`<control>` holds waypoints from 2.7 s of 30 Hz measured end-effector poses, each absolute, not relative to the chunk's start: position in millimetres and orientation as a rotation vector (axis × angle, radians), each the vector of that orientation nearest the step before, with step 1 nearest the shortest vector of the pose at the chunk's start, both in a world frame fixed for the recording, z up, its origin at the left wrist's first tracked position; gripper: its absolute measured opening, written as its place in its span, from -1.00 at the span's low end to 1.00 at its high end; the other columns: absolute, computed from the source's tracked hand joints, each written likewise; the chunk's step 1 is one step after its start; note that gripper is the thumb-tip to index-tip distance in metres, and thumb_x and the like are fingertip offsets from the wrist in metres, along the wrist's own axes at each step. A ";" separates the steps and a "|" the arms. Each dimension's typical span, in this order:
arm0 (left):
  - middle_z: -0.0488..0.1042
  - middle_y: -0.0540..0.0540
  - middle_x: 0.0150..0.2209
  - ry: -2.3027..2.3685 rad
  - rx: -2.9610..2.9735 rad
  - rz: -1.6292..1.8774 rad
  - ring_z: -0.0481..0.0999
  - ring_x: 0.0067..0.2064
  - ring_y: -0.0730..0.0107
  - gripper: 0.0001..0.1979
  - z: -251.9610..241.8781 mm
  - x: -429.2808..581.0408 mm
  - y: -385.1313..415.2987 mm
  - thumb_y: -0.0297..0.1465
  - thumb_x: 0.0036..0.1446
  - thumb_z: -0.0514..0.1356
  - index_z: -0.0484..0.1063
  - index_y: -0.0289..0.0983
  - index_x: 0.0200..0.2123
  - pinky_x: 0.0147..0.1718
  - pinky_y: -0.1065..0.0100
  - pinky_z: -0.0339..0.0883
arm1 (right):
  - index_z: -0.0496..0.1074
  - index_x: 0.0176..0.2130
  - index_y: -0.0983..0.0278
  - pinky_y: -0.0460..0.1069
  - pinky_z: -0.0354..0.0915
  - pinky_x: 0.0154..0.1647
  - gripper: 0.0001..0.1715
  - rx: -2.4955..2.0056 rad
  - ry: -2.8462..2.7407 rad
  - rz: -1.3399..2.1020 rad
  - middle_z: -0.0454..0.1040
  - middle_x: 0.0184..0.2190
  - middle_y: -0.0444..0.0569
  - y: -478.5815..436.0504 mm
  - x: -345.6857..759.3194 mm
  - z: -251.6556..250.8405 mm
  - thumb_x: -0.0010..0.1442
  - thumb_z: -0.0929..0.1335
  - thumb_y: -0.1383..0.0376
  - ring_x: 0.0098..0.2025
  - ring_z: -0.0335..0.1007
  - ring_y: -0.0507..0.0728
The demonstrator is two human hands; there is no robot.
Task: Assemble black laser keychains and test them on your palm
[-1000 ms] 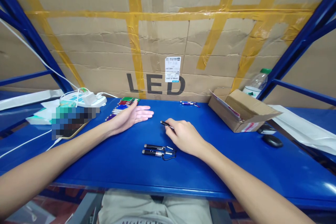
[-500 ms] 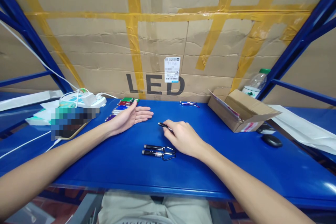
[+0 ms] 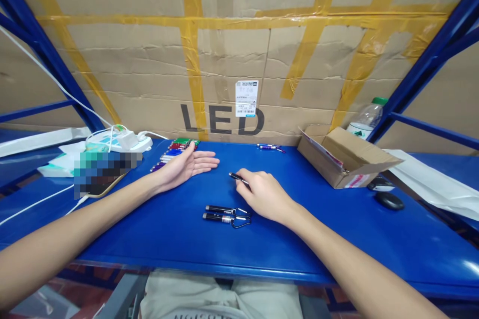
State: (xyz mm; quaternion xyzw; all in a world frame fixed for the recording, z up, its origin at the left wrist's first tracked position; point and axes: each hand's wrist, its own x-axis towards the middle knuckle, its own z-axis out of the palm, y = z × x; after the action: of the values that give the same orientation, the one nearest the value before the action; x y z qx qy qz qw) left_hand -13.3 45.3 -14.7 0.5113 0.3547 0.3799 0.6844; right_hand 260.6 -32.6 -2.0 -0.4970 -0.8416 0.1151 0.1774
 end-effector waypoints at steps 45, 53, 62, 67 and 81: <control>0.57 -0.37 0.25 0.786 1.201 0.846 0.51 0.34 -0.05 -0.26 -22.1 -15.4 49.5 0.17 0.47 -0.05 0.55 -0.32 0.20 0.39 0.03 0.26 | 0.44 0.04 0.16 0.12 0.40 0.03 -0.77 -1.123 -2.506 0.419 0.47 -0.02 0.03 -30.9 268.9 -9.1 0.57 0.24 0.18 -0.04 0.50 0.20; 0.58 -0.37 0.23 0.805 1.192 0.850 0.52 0.33 -0.04 -0.27 -19.4 -13.4 47.3 0.15 0.49 -0.07 0.53 -0.33 0.21 0.40 0.02 0.25 | 0.45 0.09 0.17 0.17 0.34 0.11 -0.76 -1.117 -2.506 0.394 0.49 0.04 0.06 -31.0 264.4 -11.7 0.56 0.28 0.16 0.07 0.44 0.26; 0.58 -0.41 0.22 0.799 1.169 0.883 0.55 0.29 -0.05 -0.26 -20.0 -12.7 46.1 0.16 0.48 -0.04 0.49 -0.35 0.24 0.36 0.02 0.29 | 0.53 -0.08 0.17 0.14 0.24 0.06 -0.75 -0.921 -2.598 0.505 0.59 -0.05 0.02 -43.6 257.9 2.5 0.53 0.34 0.10 -0.03 0.39 0.23; 0.59 -0.40 0.21 0.777 1.203 0.869 0.55 0.30 -0.05 -0.38 -18.7 -13.8 45.3 0.06 0.49 0.08 0.53 -0.34 0.20 0.36 0.02 0.28 | 0.52 -0.09 0.17 0.12 0.23 0.03 -0.79 -0.920 -2.632 0.543 0.60 -0.12 -0.01 -42.3 259.3 1.0 0.52 0.35 0.11 -0.06 0.41 0.21; 0.59 -0.38 0.21 0.773 1.250 0.835 0.57 0.26 -0.04 -0.54 -19.6 -16.2 46.6 -0.07 0.49 0.18 0.59 -0.31 0.15 0.35 0.01 0.31 | 0.36 -0.04 0.17 0.09 0.36 -0.05 -0.77 -1.108 -2.047 0.715 0.57 -0.18 -0.04 -31.2 262.1 -5.7 0.51 0.29 0.07 -0.14 0.48 0.18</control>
State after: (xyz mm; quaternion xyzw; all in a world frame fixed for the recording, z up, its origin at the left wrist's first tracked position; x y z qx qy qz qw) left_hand -16.2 46.6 -19.6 0.5532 0.3419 0.3695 0.6637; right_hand 262.1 -31.2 -5.7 -0.4269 -0.7888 0.2755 0.3458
